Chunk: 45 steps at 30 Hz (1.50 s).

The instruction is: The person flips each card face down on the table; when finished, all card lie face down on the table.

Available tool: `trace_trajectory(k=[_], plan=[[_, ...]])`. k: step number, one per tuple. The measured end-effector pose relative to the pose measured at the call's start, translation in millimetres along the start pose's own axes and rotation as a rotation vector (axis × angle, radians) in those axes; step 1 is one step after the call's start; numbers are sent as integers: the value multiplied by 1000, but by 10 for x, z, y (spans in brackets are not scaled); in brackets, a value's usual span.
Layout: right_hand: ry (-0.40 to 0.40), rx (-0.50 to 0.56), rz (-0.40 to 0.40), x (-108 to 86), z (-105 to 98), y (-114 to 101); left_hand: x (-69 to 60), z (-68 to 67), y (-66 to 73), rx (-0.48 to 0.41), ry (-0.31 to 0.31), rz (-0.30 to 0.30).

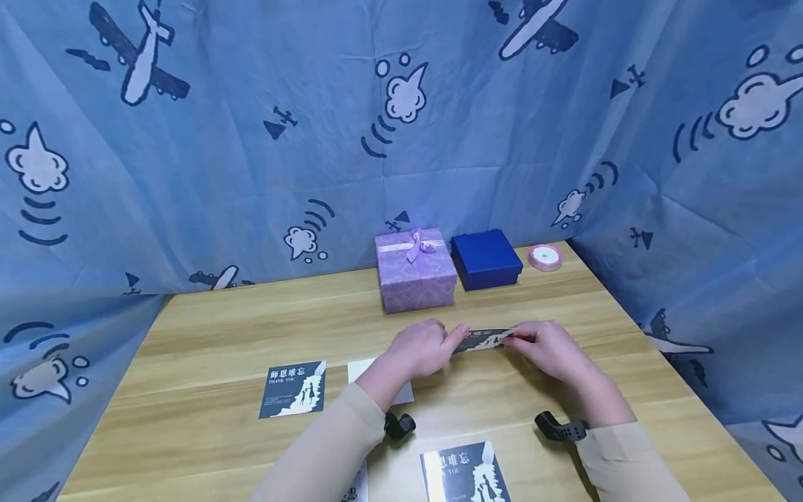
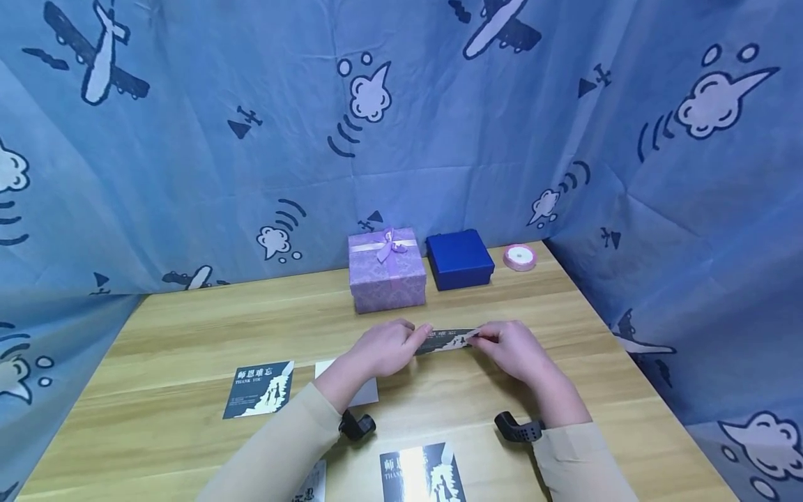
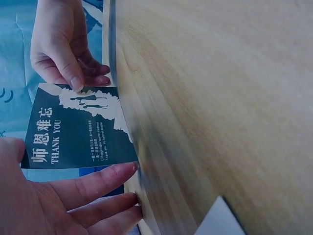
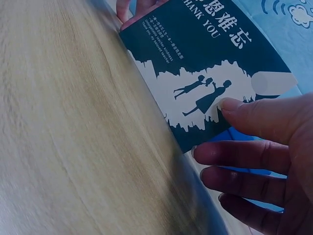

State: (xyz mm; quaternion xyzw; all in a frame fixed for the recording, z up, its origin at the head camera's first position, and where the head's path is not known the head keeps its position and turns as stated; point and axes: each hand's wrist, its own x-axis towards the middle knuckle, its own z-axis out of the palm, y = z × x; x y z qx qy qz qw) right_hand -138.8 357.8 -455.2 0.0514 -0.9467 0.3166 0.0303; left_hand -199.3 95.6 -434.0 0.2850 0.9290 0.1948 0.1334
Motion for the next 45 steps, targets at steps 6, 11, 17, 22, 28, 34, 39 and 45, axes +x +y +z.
trace_trajectory(k=[6,11,17,22,28,34,39,45], plan=[[-12,19,-1,-17,-14,-8,-1,2,-2,1,-1,2],[-4,44,-2,-18,-36,-17,-4,-12,7,15,7,6],[-2,55,-33,-19,-44,-6,-6,-20,4,28,-1,16],[-10,62,-45,-23,-46,-4,-10,-15,-1,30,-6,27],[-26,73,-70,-26,-48,-8,-23,-29,-14,34,-13,41],[-28,93,-76,-39,-38,-23,-37,-32,-27,49,-28,54],[-50,108,-34,-50,-53,-49,-46,-27,-34,64,-33,62],[-81,112,-14,-48,-55,-64,-46,-22,-58,73,-28,78]])
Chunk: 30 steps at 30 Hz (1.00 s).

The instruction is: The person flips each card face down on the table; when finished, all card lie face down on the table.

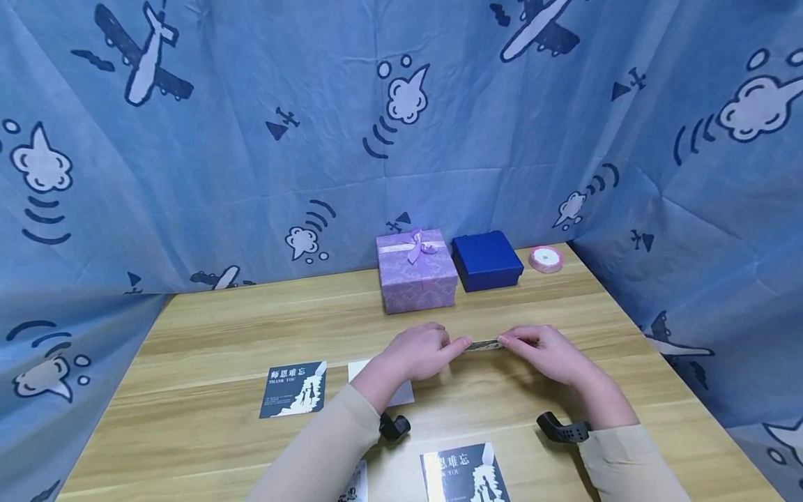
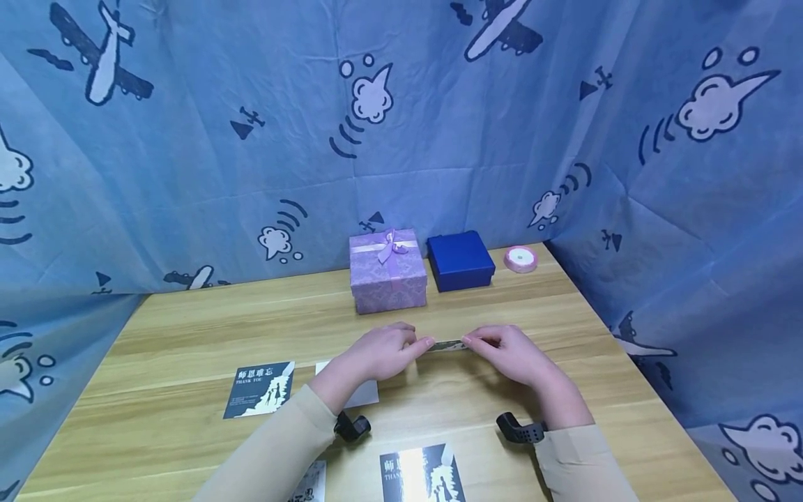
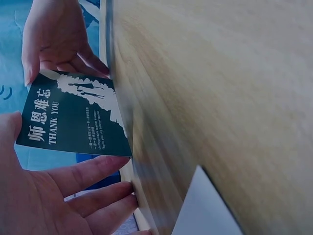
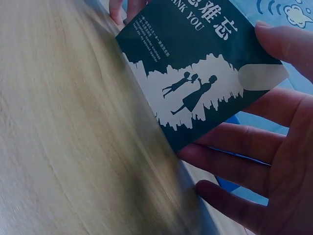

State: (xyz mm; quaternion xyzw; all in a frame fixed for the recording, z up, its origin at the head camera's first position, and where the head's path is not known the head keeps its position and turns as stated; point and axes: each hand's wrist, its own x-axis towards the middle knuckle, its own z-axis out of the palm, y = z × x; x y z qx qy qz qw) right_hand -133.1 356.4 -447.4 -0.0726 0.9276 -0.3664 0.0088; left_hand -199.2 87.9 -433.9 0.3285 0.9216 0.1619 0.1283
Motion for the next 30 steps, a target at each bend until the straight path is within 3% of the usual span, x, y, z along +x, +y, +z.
trace_trajectory(k=[11,20,30], plan=[[-63,27,-27,25,20,-11,-6,-7,-26,12,-25,35],[-121,38,-15,17,37,-13,-9,12,-29,48,-52,29],[-173,26,-89,10,66,7,-25,39,24,124,-42,59]])
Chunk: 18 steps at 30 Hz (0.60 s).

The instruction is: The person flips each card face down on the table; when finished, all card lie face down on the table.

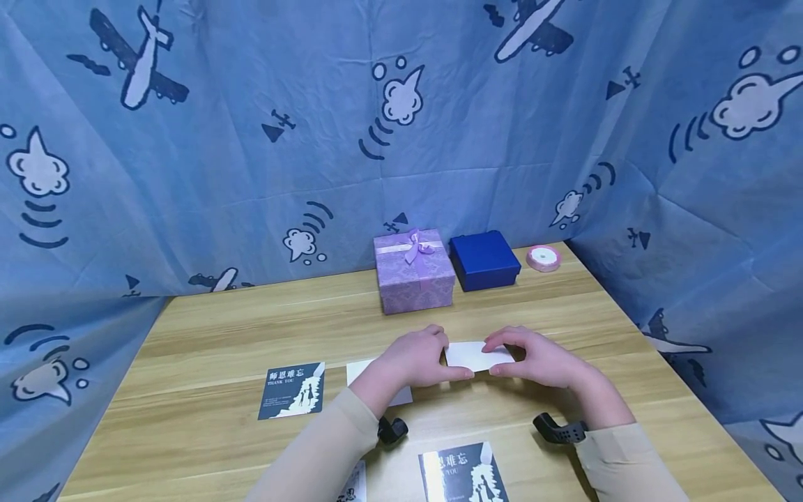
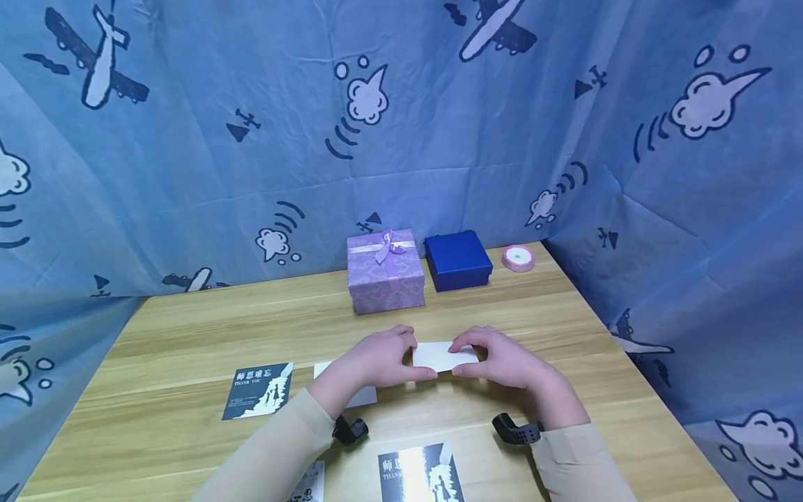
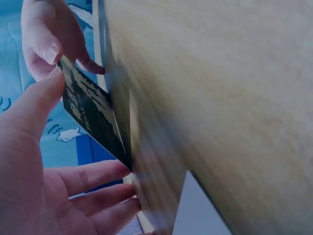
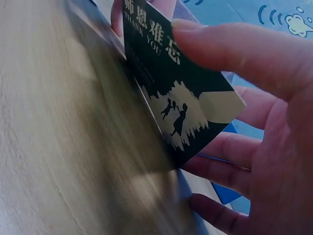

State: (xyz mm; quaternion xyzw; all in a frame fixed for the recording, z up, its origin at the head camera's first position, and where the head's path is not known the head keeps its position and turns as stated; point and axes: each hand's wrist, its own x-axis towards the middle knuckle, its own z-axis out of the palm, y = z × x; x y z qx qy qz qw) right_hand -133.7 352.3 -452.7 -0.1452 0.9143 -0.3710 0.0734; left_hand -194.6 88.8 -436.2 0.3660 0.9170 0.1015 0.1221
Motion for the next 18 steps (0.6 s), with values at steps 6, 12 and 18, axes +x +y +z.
trace_trajectory(k=[6,12,18], plan=[[-16,-10,4,-8,-6,-34,5,3,8,36,-10,9],[-54,-51,0,-14,-5,-60,-6,0,13,85,-18,43],[-44,-88,17,2,19,-53,-16,12,16,108,-30,49]])
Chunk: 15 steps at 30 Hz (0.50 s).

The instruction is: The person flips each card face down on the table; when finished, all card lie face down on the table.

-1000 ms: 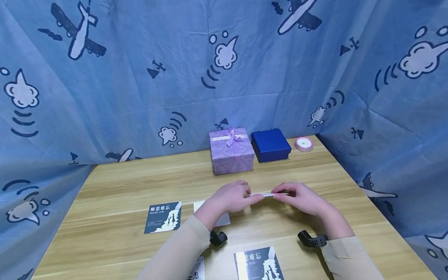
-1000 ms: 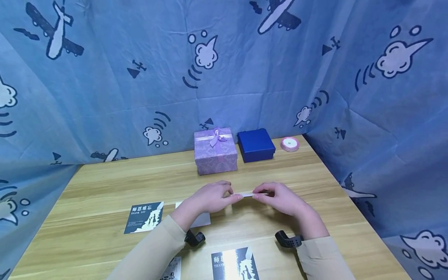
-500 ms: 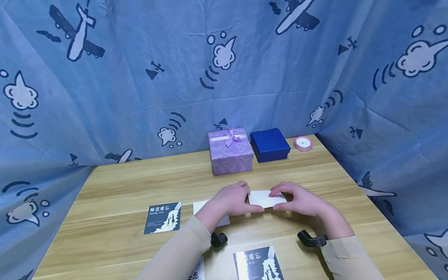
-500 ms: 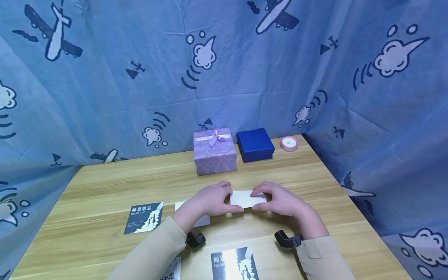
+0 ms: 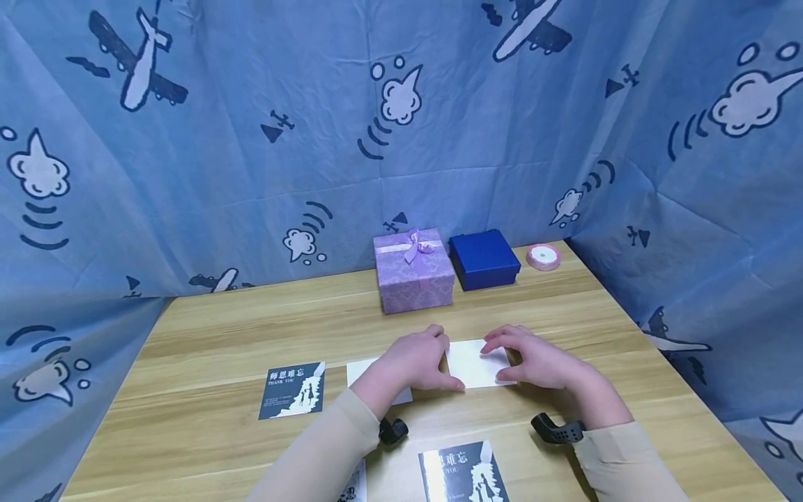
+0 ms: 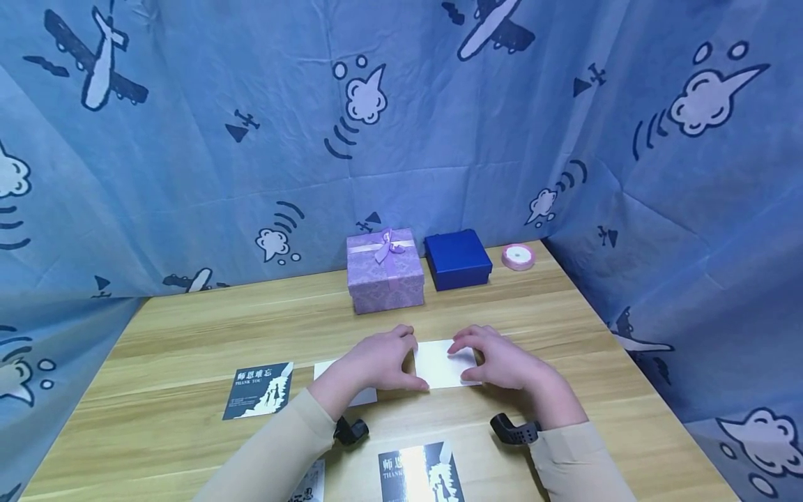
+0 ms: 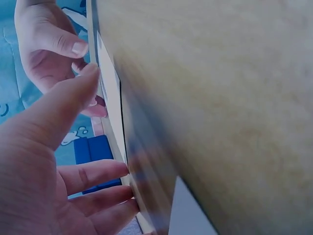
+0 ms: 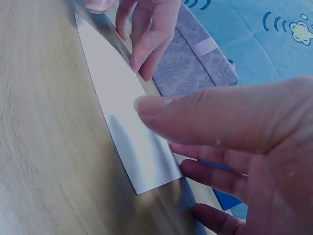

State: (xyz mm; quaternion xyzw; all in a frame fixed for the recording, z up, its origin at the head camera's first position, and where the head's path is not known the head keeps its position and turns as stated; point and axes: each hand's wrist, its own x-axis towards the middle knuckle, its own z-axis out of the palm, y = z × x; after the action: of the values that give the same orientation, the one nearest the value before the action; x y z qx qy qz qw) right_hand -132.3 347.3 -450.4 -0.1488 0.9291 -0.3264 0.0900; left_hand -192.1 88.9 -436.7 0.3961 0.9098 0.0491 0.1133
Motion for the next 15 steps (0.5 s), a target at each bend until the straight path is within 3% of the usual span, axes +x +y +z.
trace_trajectory(k=[15], plan=[[28,-10,14,15,23,-1,-2,17,7,-10,5,-32]])
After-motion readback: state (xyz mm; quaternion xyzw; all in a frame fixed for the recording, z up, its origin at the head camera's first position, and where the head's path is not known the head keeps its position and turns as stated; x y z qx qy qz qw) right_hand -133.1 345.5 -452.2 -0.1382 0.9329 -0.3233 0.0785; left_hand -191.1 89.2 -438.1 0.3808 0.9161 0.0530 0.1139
